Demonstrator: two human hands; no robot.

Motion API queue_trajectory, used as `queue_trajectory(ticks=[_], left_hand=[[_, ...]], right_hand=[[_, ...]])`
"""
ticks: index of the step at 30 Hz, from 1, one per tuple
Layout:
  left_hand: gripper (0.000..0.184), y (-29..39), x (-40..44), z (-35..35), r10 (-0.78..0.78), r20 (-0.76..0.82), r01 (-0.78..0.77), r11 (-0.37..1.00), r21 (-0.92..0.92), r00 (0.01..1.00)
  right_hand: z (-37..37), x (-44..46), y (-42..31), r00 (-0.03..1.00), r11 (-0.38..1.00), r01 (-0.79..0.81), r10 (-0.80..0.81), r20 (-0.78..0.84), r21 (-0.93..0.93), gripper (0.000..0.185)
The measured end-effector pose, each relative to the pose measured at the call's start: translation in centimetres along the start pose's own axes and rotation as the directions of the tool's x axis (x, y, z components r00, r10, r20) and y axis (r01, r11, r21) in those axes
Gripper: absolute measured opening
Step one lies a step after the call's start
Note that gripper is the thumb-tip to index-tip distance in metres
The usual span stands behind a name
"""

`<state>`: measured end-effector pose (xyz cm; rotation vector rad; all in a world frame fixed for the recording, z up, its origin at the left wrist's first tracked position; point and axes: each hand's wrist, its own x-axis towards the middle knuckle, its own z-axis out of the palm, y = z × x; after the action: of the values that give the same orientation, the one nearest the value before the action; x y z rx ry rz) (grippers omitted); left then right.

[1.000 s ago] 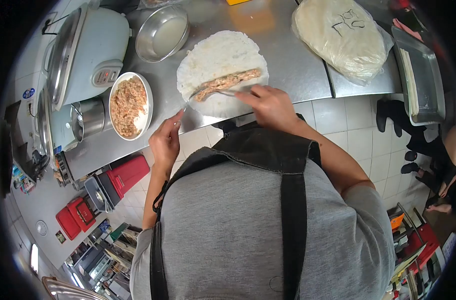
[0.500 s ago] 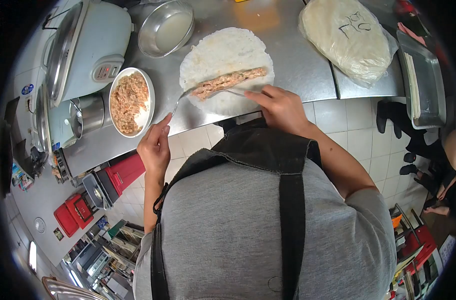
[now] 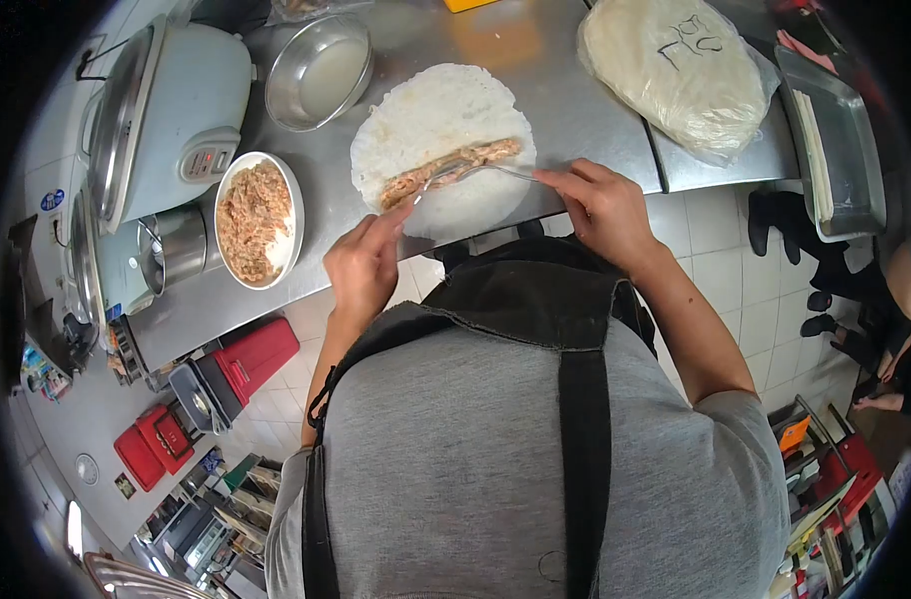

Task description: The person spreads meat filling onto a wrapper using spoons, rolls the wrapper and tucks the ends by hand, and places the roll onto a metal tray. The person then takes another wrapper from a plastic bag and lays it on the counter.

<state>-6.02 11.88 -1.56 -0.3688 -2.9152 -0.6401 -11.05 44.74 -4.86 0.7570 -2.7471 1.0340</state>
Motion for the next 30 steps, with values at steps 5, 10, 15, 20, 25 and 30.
queue_trajectory(ticks=[5,10,15,20,25,30], left_hand=[[0.031,1.1,0.7,0.2,-0.062,-0.066,0.054,0.990,-0.128,0.996],[0.030,1.9,1.8,0.9,-0.059,-0.023,0.055,0.988,-0.143,0.998],[0.030,2.1,1.6,2.0,-0.075,-0.017,0.072,0.986,-0.152,0.997],[0.031,1.7,1.5,0.6,-0.106,-0.063,0.087,0.964,-0.250,0.992],[0.042,0.0,0.5,3.3,-0.010,-0.188,-0.003,0.998,-0.069,0.982],[0.035,1.8,0.9,2.9,-0.061,-0.152,0.042,0.991,-0.126,0.987]], right_hand=[[-1.0,-0.4,1.4,0.999,0.999,-0.041,0.041,-0.009,0.019,0.040],[-2.1,-0.6,2.1,0.996,0.996,-0.084,0.084,-0.006,0.004,0.039],[-2.3,-0.7,2.7,0.994,0.994,-0.107,0.107,-0.011,0.019,0.038],[-2.4,-0.9,2.7,0.997,0.992,-0.083,0.083,0.004,0.093,0.040],[0.2,-0.5,0.8,0.999,0.996,-0.044,0.042,0.021,0.076,0.044],[-0.5,-0.8,1.7,0.997,0.993,-0.080,0.082,-0.016,0.086,0.041]])
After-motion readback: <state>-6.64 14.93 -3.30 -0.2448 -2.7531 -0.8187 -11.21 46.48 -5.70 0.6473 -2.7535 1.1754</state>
